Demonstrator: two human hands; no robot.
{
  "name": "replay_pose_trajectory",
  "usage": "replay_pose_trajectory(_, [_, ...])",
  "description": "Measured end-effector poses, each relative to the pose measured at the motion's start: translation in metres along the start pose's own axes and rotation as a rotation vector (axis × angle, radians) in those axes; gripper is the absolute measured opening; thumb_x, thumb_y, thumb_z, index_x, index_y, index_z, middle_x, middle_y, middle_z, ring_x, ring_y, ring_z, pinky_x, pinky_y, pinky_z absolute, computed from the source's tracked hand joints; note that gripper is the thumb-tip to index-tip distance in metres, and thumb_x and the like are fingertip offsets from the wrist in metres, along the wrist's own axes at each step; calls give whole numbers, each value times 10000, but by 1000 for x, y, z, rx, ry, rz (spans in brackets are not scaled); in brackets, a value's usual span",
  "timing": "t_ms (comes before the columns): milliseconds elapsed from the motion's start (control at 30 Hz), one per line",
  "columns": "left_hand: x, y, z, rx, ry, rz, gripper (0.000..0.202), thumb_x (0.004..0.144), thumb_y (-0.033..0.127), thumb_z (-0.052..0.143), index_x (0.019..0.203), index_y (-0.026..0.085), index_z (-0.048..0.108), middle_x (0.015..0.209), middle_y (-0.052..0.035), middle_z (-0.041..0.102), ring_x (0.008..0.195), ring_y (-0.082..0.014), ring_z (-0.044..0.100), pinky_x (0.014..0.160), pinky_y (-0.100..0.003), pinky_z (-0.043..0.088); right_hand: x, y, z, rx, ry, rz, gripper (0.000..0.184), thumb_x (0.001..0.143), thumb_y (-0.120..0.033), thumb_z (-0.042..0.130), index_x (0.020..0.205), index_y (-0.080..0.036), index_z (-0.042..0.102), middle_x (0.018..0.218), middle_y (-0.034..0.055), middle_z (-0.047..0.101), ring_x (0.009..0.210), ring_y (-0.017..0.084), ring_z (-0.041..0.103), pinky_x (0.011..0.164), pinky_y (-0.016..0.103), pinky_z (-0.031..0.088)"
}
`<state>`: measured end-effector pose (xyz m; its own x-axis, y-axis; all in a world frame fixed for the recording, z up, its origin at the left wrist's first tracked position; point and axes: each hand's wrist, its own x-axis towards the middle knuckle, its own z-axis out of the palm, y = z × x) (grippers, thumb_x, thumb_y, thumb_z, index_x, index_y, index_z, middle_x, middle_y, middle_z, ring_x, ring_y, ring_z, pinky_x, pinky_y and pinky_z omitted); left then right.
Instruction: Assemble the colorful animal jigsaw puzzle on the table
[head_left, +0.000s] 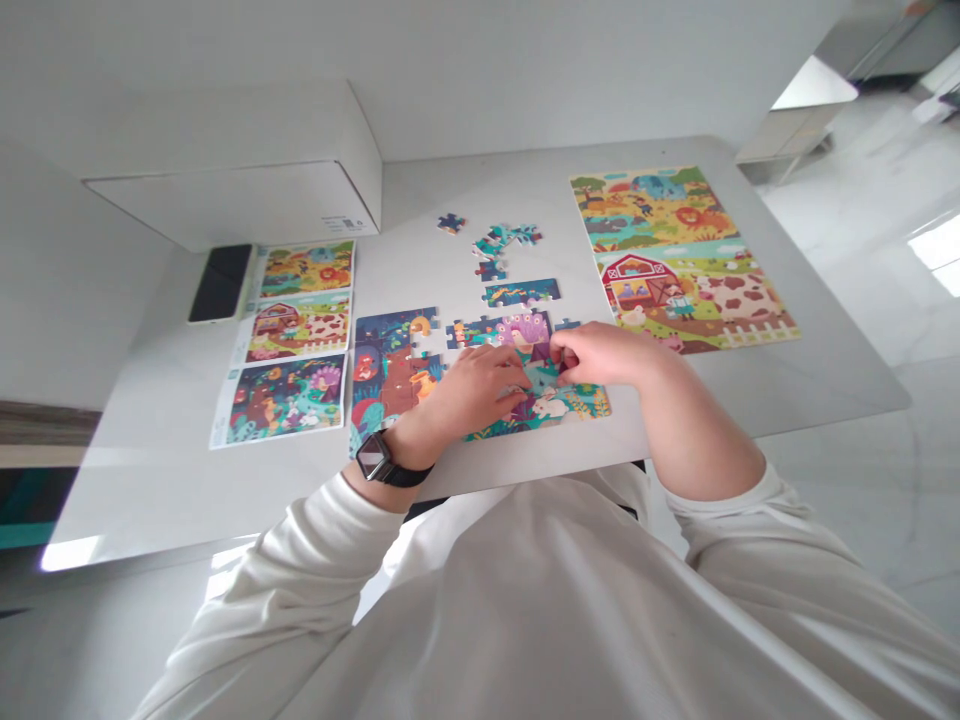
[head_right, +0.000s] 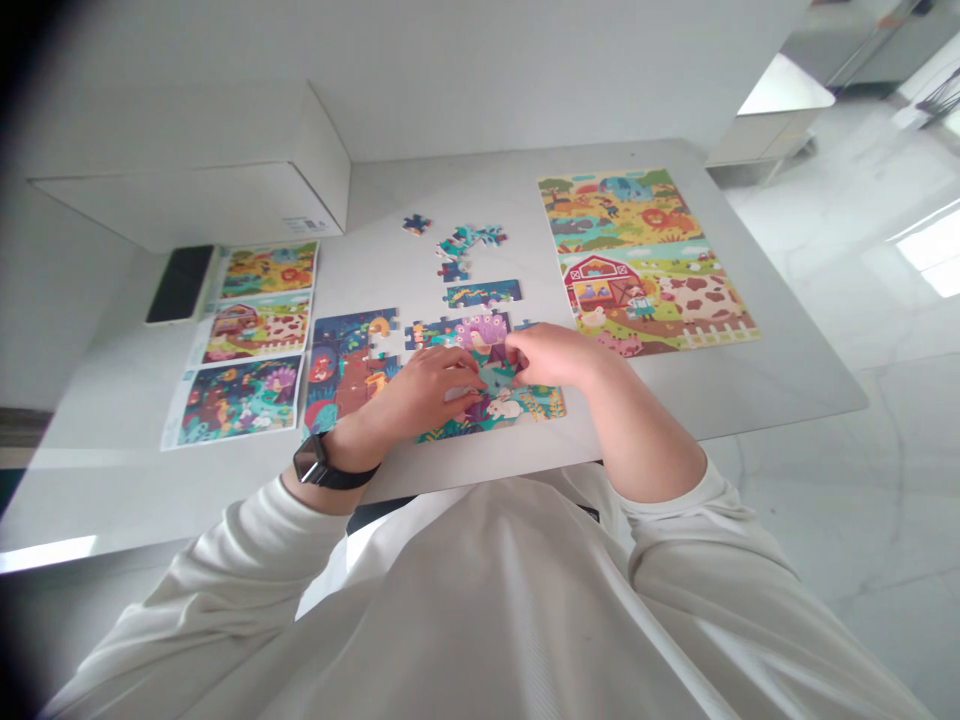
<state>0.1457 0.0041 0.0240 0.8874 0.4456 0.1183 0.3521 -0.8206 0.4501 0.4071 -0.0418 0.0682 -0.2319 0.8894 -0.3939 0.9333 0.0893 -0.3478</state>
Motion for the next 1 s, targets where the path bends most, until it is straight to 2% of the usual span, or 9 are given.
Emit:
replay_pose_trajectory(133, [0,-1,2,-1,12,7,193,1008,283,674,1094,295,845,1240,-74,756,1172,-286,692,1081,-449,487,0,-1,-1,-5,-13,16,229,845,-327,831,1059,-281,766,961,38,812,877,251,722,719,332,408])
replay_pose_trajectory(233, [0,0,2,2,12,5,187,1010,287,675,1094,294,842,1242,-73,756,1162,-286,696,1076,-449,490,-5,1,-6,36,-11,19,143,900,-337,800,1029,-278,775,969,27,819,862,228,713,715,320,406])
replay_pose_trajectory(300, [1,1,2,10,16,7,186,1015,296,675,1105,287,838,1242,-75,754,1158,-287,695,1076,-451,492,-9,6,-10,79,58,24,110,978,-336,718,1042,-269,778,983,25,825,852,213,706,718,316,406])
replay_pose_trajectory(367, [1,2,2,19,19,11,195,1020,303,669,1120,279,834,1236,-78,752,1151,-287,694,1074,-453,496,-12,13,-15,103,174,45,160,1029,-329,647,1081,-255,779,1008,35,830,861,214,701,734,318,412])
replay_pose_trajectory(433, [0,3,2,27,25,15,213,1021,296,661,1147,279,832,1237,-82,751,1155,-288,693,1080,-459,500,-16,19,-18,111,265,75,189,1046,-341,632,1110,-243,780,1023,49,831,879,225,702,760,323,423])
replay_pose_trajectory(533, [-1,4,4,18,53,43,258,1022,268,658,1217,291,826,1297,-91,746,1222,-294,686,1119,-468,504,-25,23,-17,146,333,88,210,1056,-355,635,1158,-240,778,1027,58,829,923,238,719,812,324,457])
replay_pose_trajectory(667, [-3,6,8,-37,71,162,314,1071,267,623,1328,294,802,1457,-99,721,1352,-284,660,1193,-470,502,-45,20,-2,180,429,8,233,1047,-306,636,1226,-237,768,1139,93,812,1031,269,743,934,364,523])
replay_pose_trajectory(800, [-3,7,13,-10,62,251,320,1110,312,606,1367,271,793,1456,-96,744,1356,-280,673,1221,-473,510,-66,23,27,103,438,-121,239,1035,-293,671,1248,-255,773,1271,121,766,1215,317,709,1082,455,531])
replay_pose_trajectory(1000, [-6,5,16,111,72,289,335,1124,344,596,1377,238,788,1452,-108,751,1364,-304,679,1213,-521,533,-80,37,64,45,468,-200,292,1004,-271,726,1289,-273,794,1320,123,736,1219,326,703,1105,516,564])
